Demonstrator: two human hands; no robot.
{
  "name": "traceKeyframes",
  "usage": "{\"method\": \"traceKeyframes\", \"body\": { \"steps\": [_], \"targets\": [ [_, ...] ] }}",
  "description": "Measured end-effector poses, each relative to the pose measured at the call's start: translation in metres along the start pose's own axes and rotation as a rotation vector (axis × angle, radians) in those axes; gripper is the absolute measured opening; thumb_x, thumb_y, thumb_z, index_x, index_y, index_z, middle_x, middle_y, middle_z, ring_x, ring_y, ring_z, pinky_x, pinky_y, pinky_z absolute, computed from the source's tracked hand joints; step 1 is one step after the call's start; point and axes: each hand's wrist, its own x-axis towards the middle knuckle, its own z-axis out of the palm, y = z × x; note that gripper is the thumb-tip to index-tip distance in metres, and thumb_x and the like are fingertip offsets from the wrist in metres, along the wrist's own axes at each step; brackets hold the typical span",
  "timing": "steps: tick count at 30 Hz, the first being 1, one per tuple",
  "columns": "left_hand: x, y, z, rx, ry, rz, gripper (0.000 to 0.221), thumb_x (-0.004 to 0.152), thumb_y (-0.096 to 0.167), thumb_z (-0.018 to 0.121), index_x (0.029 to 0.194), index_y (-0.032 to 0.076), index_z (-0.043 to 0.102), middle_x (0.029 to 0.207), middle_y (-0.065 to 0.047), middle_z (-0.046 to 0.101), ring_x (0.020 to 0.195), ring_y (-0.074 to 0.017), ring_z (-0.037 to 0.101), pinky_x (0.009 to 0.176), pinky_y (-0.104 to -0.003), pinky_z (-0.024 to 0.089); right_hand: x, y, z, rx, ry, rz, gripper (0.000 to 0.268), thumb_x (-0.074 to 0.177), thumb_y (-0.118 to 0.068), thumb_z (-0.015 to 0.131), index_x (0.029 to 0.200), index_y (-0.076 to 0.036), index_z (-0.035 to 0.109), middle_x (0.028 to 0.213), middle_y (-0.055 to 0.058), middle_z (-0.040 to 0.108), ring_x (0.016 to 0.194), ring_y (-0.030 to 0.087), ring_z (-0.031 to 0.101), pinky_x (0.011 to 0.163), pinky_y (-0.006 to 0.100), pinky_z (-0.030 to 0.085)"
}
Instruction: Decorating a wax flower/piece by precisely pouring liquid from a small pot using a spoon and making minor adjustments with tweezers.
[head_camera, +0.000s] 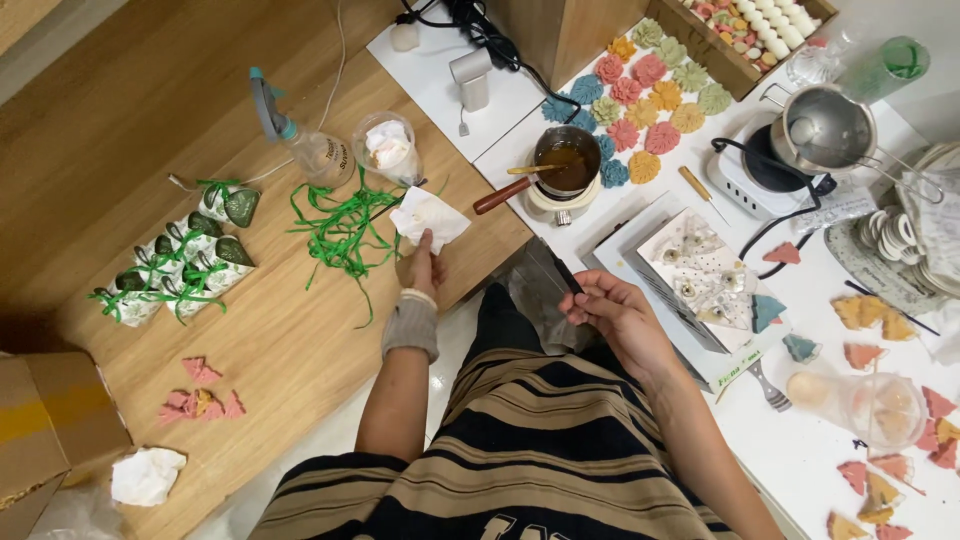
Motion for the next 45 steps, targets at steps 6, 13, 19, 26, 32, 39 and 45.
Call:
{"method": "traceKeyframes", "body": {
  "steps": [6,13,19,26,32,39,45],
  "targets": [
    [0.026,-0.014,-0.021,-0.181,-0.014,0.499,0.004,0.087,0.010,0.068,0.088,0.005,0.069,0.081,-0.002,0.071,0.066,-0.0125,0.063,0.056,-0.032,0.050,-0.012,-0.017,-0.002,-0.068,0.031,-0.098,0.017,0.096,-0.001,0.060,0.113,-0.004,0.061,0.091,0.002,0.068,0.077,0.008,0.056,0.073,0.023,0.044],
    [-0.163,0.046,-0.029,-0.230,-0.443,0.703,0.018,0.101,0.002,0.061,0.115,-0.005,0.069,0.107,-0.009,0.070,0.094,-0.0133,0.060,0.087,-0.031,0.047,-0.004,-0.033,0.047,-0.375,0.033,-0.240,0.011,0.099,-0.010,0.068,0.106,-0.003,0.062,0.078,-0.007,0.058,0.065,0.001,0.042,0.056,0.020,0.031],
    [-0.267,0.093,0.017,-0.427,-0.856,0.560,0.037,0.101,0.009,0.056,0.136,-0.004,0.056,0.130,-0.011,0.067,0.120,-0.0191,0.064,0.108,-0.037,0.047,-0.013,-0.049,0.071,-0.492,0.111,-0.367,0.014,0.101,-0.015,0.066,0.106,-0.001,0.068,0.071,-0.009,0.052,0.061,0.000,0.036,0.052,0.021,0.026],
    [-0.286,0.077,0.068,-0.779,-1.360,0.122,0.048,0.111,0.033,0.035,0.136,0.000,0.059,0.129,-0.017,0.069,0.121,-0.0316,0.065,0.111,-0.053,0.045,-0.036,-0.053,0.058,-0.510,0.289,-0.704,0.018,0.101,-0.012,0.068,0.111,0.003,0.067,0.087,-0.004,0.062,0.076,0.004,0.051,0.068,0.021,0.043],
    [-0.276,0.048,0.083,-0.703,-1.349,0.201,0.027,0.110,0.013,0.050,0.129,-0.003,0.061,0.126,-0.015,0.070,0.121,-0.0283,0.067,0.114,-0.051,0.049,-0.053,-0.065,0.060,-0.553,0.390,-0.790,0.020,0.104,-0.010,0.064,0.117,0.003,0.065,0.095,0.006,0.072,0.084,0.010,0.064,0.079,0.023,0.052],
    [-0.297,0.054,0.086,-0.596,-1.279,0.305,0.029,0.097,-0.006,0.062,0.126,-0.005,0.064,0.124,-0.014,0.070,0.116,-0.0241,0.068,0.107,-0.044,0.053,-0.060,-0.069,0.068,-0.701,0.457,-0.906,0.015,0.106,-0.006,0.062,0.116,0.005,0.060,0.100,0.012,0.076,0.095,0.015,0.073,0.086,0.028,0.057],
    [-0.301,0.059,0.087,-0.463,-1.181,0.405,0.032,0.093,-0.010,0.065,0.125,-0.005,0.065,0.122,-0.013,0.070,0.115,-0.0190,0.068,0.105,-0.035,0.053,-0.063,-0.071,0.076,-0.811,0.496,-0.960,0.017,0.106,-0.006,0.063,0.114,0.006,0.055,0.098,0.016,0.077,0.087,0.016,0.075,0.079,0.028,0.059]
  ]
}}
